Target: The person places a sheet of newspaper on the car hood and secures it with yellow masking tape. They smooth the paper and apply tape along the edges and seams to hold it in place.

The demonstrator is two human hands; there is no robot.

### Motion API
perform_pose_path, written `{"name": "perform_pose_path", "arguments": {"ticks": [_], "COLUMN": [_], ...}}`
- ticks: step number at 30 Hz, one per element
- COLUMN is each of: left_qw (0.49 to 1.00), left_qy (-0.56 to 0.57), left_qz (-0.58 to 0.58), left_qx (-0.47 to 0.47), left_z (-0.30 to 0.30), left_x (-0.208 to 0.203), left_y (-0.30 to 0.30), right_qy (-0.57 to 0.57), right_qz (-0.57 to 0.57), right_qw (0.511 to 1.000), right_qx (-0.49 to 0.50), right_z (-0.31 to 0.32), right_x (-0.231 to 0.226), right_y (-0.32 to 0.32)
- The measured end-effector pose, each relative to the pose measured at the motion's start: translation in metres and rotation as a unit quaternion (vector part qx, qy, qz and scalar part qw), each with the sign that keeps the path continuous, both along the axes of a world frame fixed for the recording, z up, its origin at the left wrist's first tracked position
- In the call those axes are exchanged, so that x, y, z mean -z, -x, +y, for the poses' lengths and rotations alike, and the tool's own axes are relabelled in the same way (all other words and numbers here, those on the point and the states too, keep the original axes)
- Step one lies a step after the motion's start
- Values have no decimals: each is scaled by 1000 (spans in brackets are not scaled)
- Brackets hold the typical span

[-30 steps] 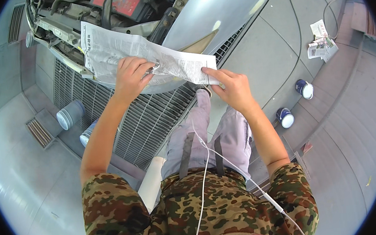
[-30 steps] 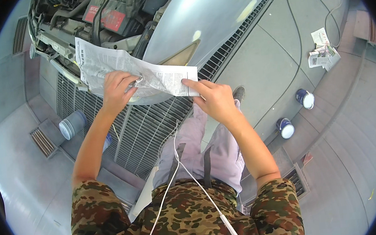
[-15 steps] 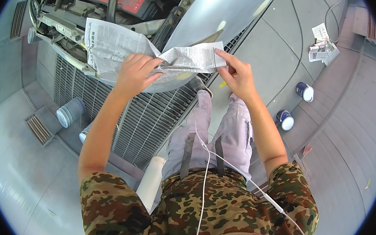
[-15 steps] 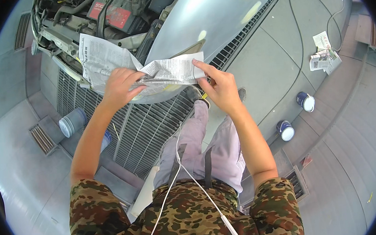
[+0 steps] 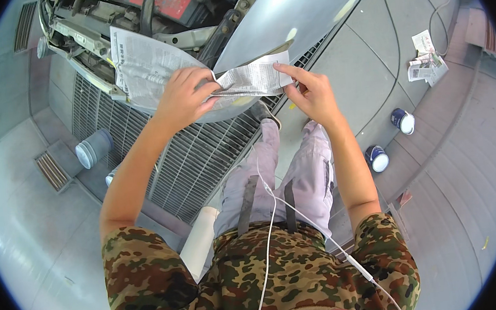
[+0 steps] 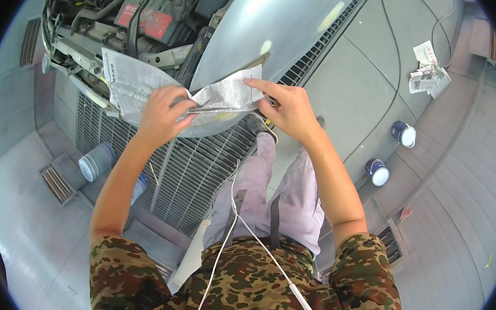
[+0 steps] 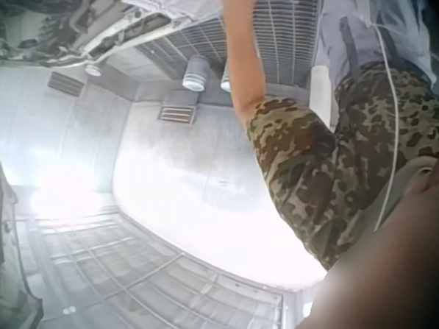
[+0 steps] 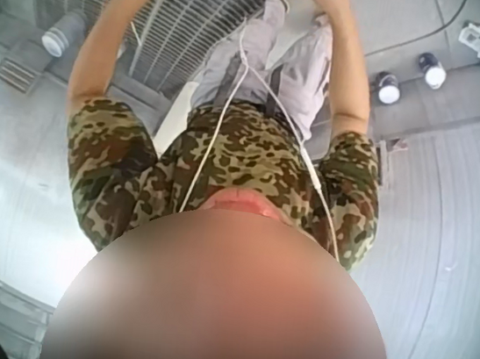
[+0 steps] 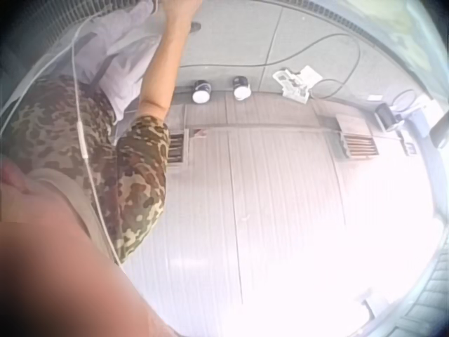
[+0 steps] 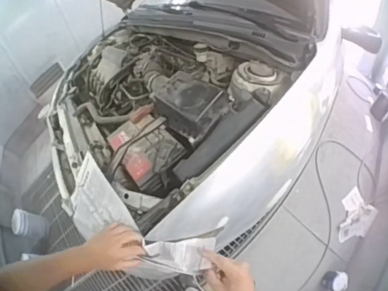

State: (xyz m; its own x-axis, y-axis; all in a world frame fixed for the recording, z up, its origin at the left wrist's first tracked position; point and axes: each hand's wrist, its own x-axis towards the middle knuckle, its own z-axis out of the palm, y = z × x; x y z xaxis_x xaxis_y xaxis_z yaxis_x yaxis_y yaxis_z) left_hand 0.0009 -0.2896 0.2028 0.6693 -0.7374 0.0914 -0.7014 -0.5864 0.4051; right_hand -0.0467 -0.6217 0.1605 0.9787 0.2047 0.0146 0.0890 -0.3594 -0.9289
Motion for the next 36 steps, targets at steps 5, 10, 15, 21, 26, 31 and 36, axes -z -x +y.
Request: {"name": "perform_pose_path", "arguments": {"ticks": [5,10,15,21,26,31,36], "left_qw": [995,998,997,996,996,996,991], "left_qy": [60,-2,7,23,57,65,70], "left_qz": [-78,-63,-70,-84,-36,21,109], "left_qx": [-2,7,-22,18,50,51,17], "left_z": [6,5,3,-1,-4,-2,-3], "left_x": [9,14,13,12,9,4,4], "left_y": [9,12,19,17,14,6,-1], "right_qy": [-4,-7,-22,-16,-13,-17,-15], "right_qz": [-3,-24,-3,-39,-54,-38,13], "right_qw": [1000,1000,1000,998,997,997,997], "right_qx": [-1,0,-17,-41,-61,-70,-68], "right_z": [0,1,-1,-4,-5,-7,-9], "right_x": [1,4,2,-2,-3,-4,-7], "right_y": [0,2,2,-3,-5,-5,-8]}}
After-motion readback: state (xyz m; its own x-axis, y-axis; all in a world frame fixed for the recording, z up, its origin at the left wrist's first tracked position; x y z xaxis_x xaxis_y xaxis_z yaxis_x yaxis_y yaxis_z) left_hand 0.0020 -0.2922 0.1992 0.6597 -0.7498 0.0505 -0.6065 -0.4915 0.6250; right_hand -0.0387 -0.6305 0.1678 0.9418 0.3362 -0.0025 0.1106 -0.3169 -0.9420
